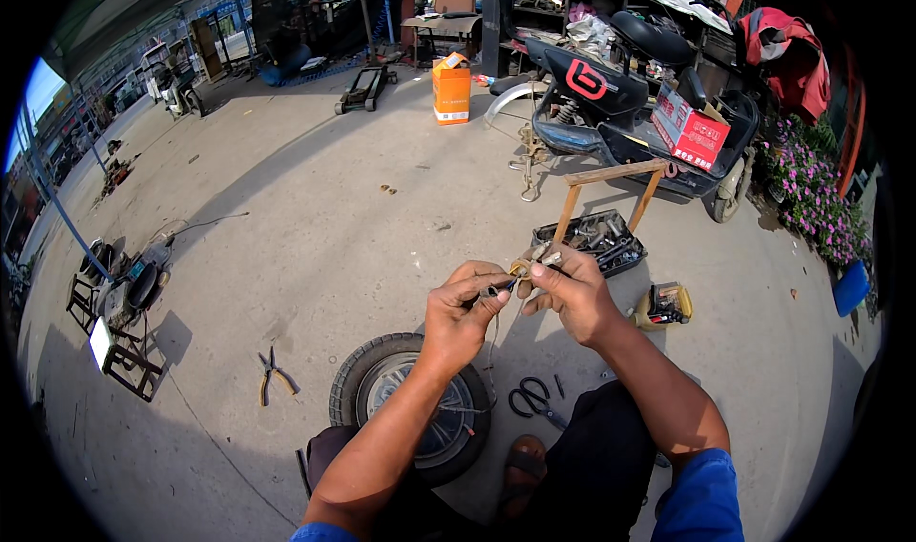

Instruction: The person sits on the ground and manipulates a small electrical component with wires, repeatedly twisting and adjusting the connections by hand. The person occasionally picks up a tool from the ground but primarily uses their hands to work on the component.

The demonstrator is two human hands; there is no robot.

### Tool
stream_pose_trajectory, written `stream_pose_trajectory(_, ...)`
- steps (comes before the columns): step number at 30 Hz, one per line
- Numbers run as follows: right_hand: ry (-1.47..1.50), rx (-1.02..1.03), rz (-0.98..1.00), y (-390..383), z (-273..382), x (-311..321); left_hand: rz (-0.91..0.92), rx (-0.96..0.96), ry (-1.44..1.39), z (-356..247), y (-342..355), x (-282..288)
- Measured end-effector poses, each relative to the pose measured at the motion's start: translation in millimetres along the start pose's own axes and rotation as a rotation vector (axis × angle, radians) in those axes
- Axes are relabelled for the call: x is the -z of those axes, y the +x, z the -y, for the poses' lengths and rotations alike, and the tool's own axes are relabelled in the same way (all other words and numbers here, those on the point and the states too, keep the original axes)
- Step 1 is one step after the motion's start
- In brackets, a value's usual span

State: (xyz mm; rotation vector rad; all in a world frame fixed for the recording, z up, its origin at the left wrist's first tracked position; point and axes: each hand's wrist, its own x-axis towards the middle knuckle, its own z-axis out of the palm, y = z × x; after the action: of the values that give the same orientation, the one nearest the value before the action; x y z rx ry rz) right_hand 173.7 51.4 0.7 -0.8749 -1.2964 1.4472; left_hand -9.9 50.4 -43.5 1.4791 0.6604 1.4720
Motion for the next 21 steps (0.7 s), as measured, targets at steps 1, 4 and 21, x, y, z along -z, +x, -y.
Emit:
stream_pose_trajectory(1, -0.016, 0.005, 0.012, -0.2, -0.4, 0.7, -0.005, 0.0, -0.012, -0.7, -0.4, -0.6)
stream_pose_trajectory(4, -0.04, 0.004, 0.033, -0.2, 0.7, 2.3, -0.053, 0.04, -0.05, -3.6, -2.0, -4.1)
stream_pose_trajectory(21, -0.129, 0.04, 0.021, 0.2, 2.0, -0.1, -0.207, 0.095, -0.094, 4.7, -2.8, -11.1)
